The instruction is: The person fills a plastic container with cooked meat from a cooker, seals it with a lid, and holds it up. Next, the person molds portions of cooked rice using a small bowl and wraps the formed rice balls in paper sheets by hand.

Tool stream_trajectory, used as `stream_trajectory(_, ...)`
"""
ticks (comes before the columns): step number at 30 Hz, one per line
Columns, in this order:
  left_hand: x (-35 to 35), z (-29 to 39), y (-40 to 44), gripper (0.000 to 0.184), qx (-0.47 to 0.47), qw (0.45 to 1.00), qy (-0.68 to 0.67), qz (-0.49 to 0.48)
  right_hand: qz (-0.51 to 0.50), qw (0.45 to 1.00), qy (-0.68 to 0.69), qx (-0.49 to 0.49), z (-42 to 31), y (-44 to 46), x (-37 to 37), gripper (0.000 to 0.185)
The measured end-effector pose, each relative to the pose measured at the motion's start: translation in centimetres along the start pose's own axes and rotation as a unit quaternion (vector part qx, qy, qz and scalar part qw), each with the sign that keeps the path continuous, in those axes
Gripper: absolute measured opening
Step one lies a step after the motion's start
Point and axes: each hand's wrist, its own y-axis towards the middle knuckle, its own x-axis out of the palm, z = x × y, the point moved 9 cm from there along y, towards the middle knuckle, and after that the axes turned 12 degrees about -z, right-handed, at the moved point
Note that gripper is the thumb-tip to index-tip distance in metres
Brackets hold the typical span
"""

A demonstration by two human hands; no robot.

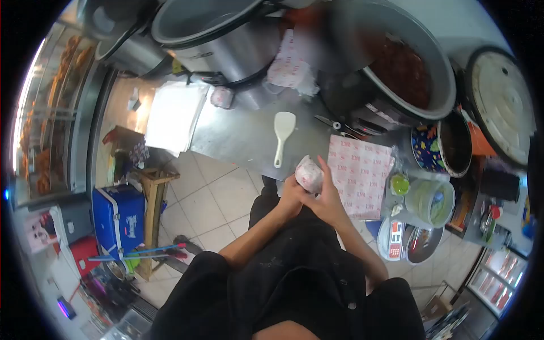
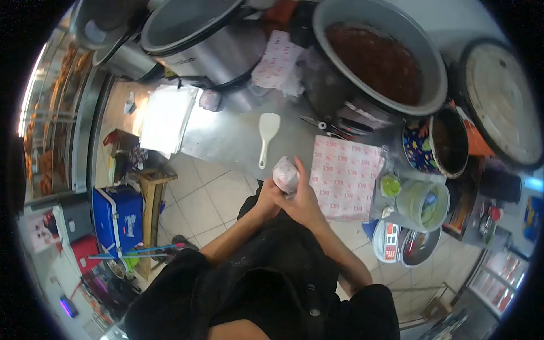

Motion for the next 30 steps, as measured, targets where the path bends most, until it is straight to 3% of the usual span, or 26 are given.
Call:
stream_trajectory(3, 0.9, 7.4, -3.3, 0.042, -0.018, 0.929, 0.369, 0.009, 0.159, 0.931, 0.252, 0.210, 3.7, 0.4, 1.6, 0.038)
stream_trajectory(4, 1.3, 10.1, -4.4, 0.053, 0.115, 0.897, 0.426, -0.010, 0.151, 0.896, 0.358, 0.216, 5.9, 1.3, 2.2, 0.024)
stream_trajectory(7, -0.9, 13.6, -7.3, 0.063, 0.261, 0.711, 0.646, -0.095, 0.038, 0.750, 0.553, 0.361, 7.2, 1.9, 7.9, 0.025)
stream_trajectory(12, -4.7, 20.7, -8.4, 0.051, 0.288, 0.689, 0.663, -0.063, -0.125, 0.666, 0.592, 0.436, 4.1, 4.5, 16.5, 0.038)
stream_trajectory(15, -12.9, 21.6, -6.3, 0.053, 0.142, 0.827, 0.538, 0.075, -0.207, 0.649, 0.626, 0.379, 4.2, 8.4, 19.6, 0.040)
stream_trajectory(16, -15.9, 21.2, -6.0, 0.056, 0.126, 0.910, 0.381, 0.105, -0.196, 0.666, 0.603, 0.393, 6.4, 9.7, 20.4, 0.039)
stream_trajectory(18, -20.9, 18.9, -4.7, 0.063, 0.082, 0.985, 0.041, 0.148, -0.113, 0.722, 0.555, 0.396, 9.6, 13.0, 22.2, 0.038)
stream_trajectory(21, -22.3, 19.6, -4.2, 0.073, 0.126, 0.957, 0.209, 0.155, -0.019, 0.836, 0.368, 0.407, 12.4, 16.9, 24.5, 0.039)
stream_trajectory(22, -24.7, 20.3, -3.8, 0.075, 0.091, 0.945, 0.238, 0.203, -0.008, 0.875, 0.325, 0.360, 12.4, 19.0, 25.6, 0.042)
stream_trajectory(24, -28.4, 22.2, -1.9, 0.073, 0.086, 0.954, 0.183, 0.221, 0.022, 0.929, 0.248, 0.275, 12.5, 22.4, 26.9, 0.046)
stream_trajectory(26, -32.4, 23.1, 0.7, 0.069, 0.076, 0.952, 0.184, 0.233, 0.064, 0.962, 0.183, 0.192, 12.2, 25.0, 26.8, 0.048)
stream_trajectory(28, -36.2, 22.2, 3.8, 0.062, 0.063, 0.940, 0.237, 0.235, 0.060, 0.968, 0.170, 0.176, 12.5, 25.0, 25.3, 0.047)
stream_trajectory(30, -34.2, 24.6, 3.5, 0.054, 0.077, 0.911, 0.304, 0.267, 0.070, 0.965, 0.168, 0.190, 12.9, 23.5, 21.3, 0.045)
